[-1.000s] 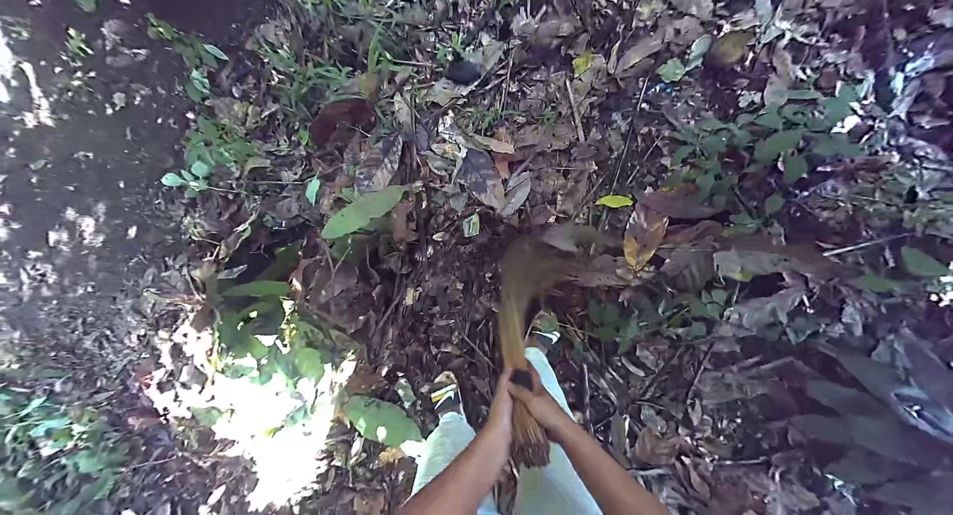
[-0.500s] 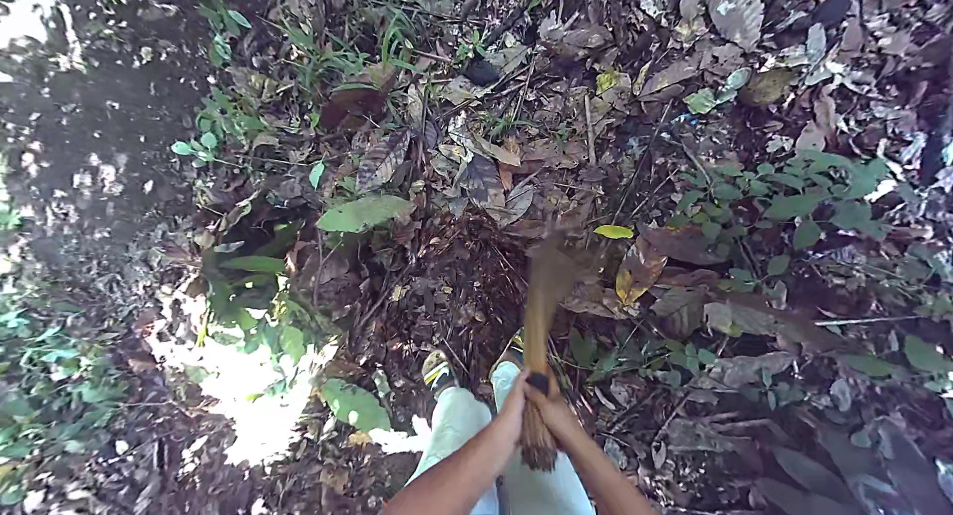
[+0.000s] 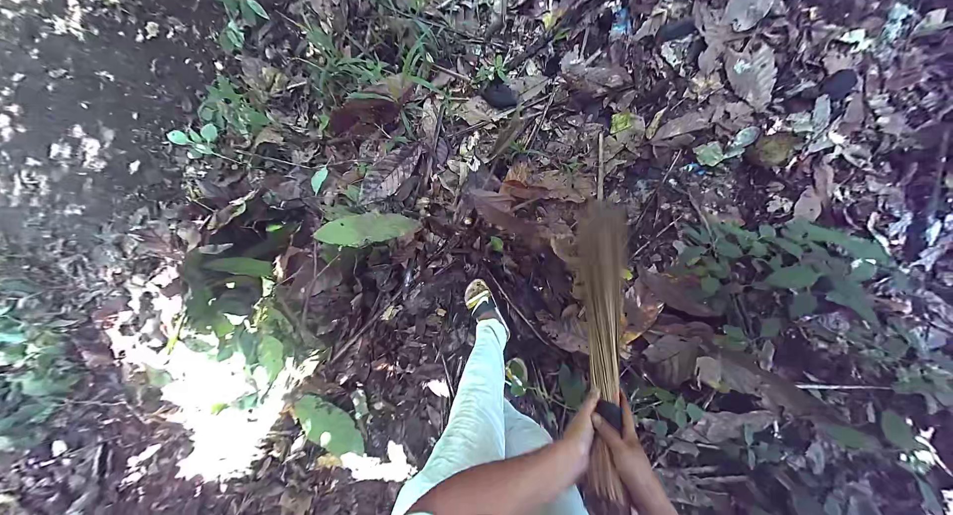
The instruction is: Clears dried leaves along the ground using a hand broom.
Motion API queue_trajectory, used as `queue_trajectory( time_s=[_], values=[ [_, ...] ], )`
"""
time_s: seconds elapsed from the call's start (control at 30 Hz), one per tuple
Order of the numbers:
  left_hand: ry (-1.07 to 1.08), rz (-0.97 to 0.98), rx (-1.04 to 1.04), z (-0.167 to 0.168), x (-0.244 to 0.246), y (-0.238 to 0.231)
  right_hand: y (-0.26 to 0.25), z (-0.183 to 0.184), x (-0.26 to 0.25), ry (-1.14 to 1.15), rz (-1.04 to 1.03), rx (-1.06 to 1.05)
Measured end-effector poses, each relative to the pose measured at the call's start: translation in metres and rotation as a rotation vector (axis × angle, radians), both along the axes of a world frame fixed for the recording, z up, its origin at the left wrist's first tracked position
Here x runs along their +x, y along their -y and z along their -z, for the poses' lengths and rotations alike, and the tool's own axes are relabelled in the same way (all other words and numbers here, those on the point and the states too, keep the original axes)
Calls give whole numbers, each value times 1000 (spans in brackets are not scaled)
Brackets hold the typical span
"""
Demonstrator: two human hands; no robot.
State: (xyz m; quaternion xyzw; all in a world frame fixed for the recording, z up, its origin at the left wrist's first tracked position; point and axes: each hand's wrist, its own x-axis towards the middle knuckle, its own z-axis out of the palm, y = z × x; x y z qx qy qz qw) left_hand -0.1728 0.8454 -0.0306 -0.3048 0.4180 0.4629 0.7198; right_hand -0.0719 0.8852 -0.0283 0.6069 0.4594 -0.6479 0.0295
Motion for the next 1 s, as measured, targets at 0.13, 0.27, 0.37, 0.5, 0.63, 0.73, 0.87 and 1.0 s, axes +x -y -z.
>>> queue_trajectory(
  time_s=[0.13, 0.27, 0.37, 0.5, 0.63, 0.73, 0.87, 1.0],
  values=[
    [-202, -212, -122, 44, -90, 8, -16, 55, -122, -11, -231, -207],
    [-362, -662, -361, 24, -148, 19, -21, 59, -212, -143, -728, -426],
    [-325, -610, -425, -37, -153, -11, -57, 15, -205, -244, -870, -414],
    [-138, -453, -284, -93, -141, -49, -101, -63, -164, -138, -734, -251],
    [10, -219, -70, -35, -168, -64, -88, -46, -184, 60, -278, -84],
    [-74, -175, -84, 16, -232, -57, -82, 16, -257, 88, -261, -95],
    [-354, -642, -274, 33, -293, -21, -67, 65, -362, -60, -750, -349],
    [-399, -1017, -469, 2, -313, -17, -62, 47, -410, -222, -1186, -443]
  ],
)
